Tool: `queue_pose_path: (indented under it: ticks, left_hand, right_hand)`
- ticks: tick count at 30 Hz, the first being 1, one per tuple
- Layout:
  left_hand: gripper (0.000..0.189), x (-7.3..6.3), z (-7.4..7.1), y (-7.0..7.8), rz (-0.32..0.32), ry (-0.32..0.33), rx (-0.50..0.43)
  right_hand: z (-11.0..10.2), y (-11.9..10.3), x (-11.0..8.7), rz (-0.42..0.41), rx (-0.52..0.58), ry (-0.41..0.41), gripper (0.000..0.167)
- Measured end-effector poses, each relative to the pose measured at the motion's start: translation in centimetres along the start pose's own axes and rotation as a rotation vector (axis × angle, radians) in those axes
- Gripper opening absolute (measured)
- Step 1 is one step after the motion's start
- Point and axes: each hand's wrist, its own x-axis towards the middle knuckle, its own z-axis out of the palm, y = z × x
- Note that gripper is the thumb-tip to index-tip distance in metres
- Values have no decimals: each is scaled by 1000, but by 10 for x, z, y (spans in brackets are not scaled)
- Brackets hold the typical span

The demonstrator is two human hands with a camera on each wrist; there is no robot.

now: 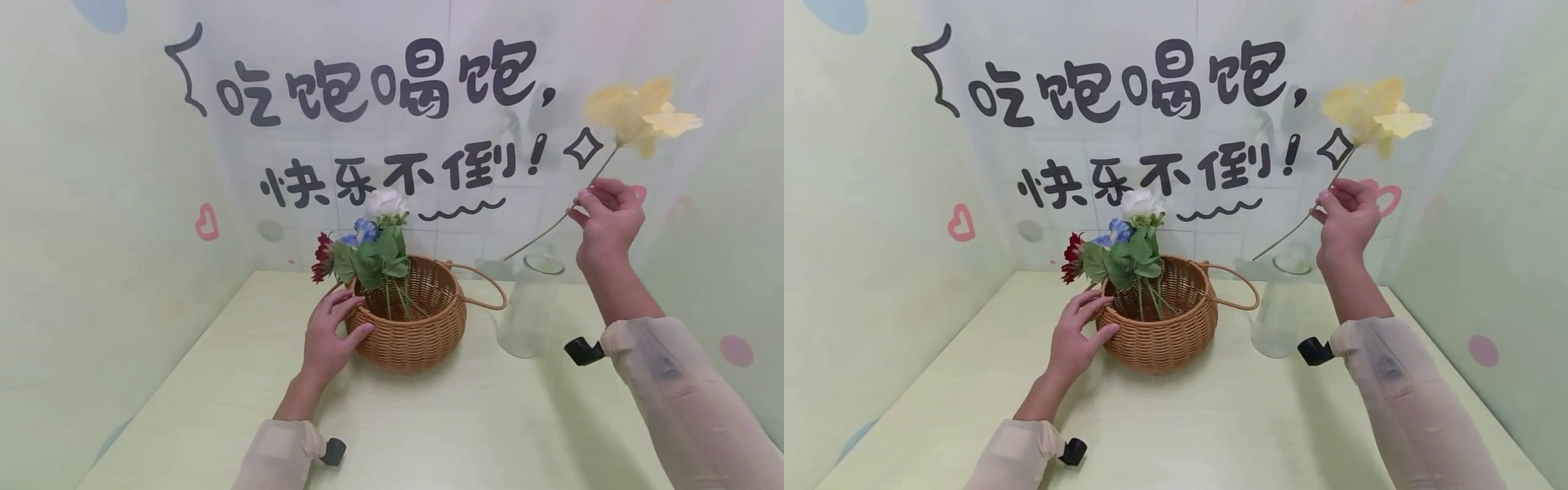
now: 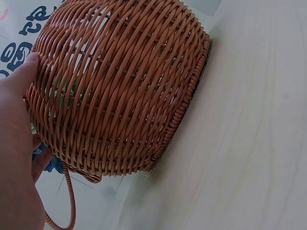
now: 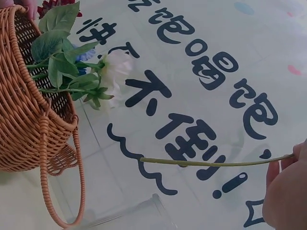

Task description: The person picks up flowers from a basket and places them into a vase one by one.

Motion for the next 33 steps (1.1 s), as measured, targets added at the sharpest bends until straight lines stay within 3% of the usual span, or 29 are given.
queue_pose_path:
  ticks: [10, 17, 33]
  left_hand:
    - [45, -2, 0, 1, -33, 3, -26]
    - [45, -2, 1, 0, -28, 4, -30]
    - [45, -1, 3, -1, -21, 15, -29]
  right_hand:
    - [-11, -12, 11, 4, 42, 31, 27]
    - [-20, -15, 15, 6, -11, 81, 24]
    - [-51, 19, 2, 101, -111, 89, 23]
